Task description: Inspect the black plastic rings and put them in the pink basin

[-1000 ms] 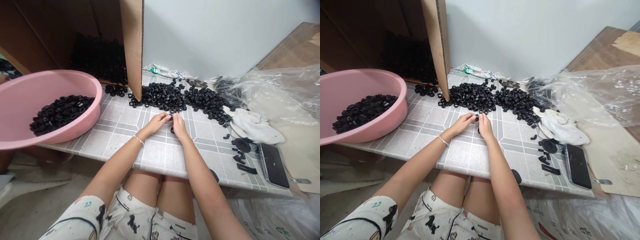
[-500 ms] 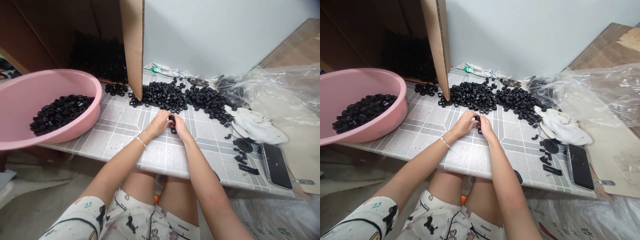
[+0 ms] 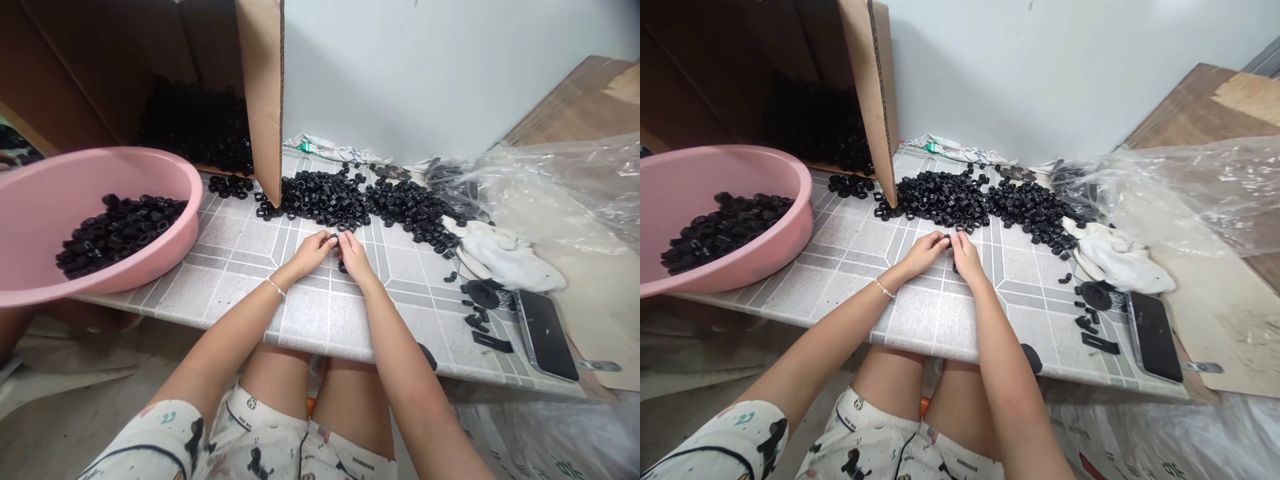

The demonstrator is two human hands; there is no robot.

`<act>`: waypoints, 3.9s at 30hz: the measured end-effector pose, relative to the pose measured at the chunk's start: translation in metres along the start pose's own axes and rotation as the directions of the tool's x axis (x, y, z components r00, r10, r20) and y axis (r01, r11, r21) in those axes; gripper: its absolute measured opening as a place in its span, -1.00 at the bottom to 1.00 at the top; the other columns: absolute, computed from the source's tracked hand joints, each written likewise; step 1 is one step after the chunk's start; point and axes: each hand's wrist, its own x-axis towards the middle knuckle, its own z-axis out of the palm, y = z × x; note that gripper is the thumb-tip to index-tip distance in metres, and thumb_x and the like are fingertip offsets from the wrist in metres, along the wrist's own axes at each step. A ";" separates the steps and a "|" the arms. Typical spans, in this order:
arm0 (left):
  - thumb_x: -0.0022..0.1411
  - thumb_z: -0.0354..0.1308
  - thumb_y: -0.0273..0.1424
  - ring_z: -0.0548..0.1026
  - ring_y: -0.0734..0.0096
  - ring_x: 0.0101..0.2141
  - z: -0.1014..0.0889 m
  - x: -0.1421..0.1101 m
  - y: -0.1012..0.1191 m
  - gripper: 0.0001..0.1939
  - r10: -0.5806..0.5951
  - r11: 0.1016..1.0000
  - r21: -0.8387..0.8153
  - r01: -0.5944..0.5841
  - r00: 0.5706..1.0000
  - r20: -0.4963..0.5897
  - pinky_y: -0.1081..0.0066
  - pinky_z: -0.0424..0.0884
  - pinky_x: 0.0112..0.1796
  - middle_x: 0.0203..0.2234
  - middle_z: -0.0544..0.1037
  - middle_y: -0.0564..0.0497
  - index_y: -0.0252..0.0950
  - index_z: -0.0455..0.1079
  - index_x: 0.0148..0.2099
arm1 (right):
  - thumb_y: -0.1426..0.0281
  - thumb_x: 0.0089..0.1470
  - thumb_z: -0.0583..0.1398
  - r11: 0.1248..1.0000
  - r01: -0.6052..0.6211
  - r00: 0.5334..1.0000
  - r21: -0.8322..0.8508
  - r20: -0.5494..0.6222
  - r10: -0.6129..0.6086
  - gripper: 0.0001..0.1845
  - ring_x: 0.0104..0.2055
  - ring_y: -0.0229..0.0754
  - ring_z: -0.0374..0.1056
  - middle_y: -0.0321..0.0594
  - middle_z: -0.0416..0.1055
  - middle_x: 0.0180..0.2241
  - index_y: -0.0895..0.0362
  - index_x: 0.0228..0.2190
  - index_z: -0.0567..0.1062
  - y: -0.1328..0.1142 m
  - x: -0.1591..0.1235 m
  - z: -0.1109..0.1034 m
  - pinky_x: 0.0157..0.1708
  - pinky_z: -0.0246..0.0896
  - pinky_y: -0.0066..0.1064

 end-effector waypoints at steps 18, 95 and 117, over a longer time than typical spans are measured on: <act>0.30 0.04 -0.22 0.42 0.27 -0.16 -0.002 -0.007 0.016 -0.76 0.277 0.960 0.084 -0.267 0.952 -0.130 0.23 0.33 -0.08 -0.24 0.46 -0.10 -0.28 0.30 -0.13 | -0.19 0.08 -0.08 0.915 -0.049 0.996 0.399 -0.045 0.073 -0.41 -0.58 -0.28 0.18 -0.35 0.27 -0.56 0.06 -0.40 0.33 -0.010 0.002 0.009 -0.55 0.14 -0.43; 0.08 0.30 -0.46 0.52 0.42 -0.26 -0.014 -0.005 -0.008 -0.71 -0.286 0.318 -0.915 0.247 0.946 0.156 0.38 0.32 -0.10 -0.27 0.56 -0.04 -0.33 0.45 -0.10 | 0.25 -0.25 0.36 0.900 -0.052 0.996 0.433 -0.047 0.081 -0.65 -0.41 -0.27 0.30 -0.35 0.38 -0.40 0.07 -0.36 0.44 -0.015 0.010 0.006 -0.32 0.20 -0.36; -0.03 0.40 -0.40 0.53 0.37 -0.24 -0.010 -0.005 -0.008 -0.64 -0.248 0.437 -0.866 0.244 0.958 0.144 0.26 0.32 -0.02 -0.28 0.55 -0.07 -0.39 0.42 -0.18 | 0.19 -0.15 0.32 0.907 -0.048 0.998 0.418 0.060 0.025 -0.75 -0.40 -0.24 0.33 -0.31 0.45 -0.45 0.07 -0.41 0.51 -0.015 0.011 -0.002 -0.25 0.27 -0.32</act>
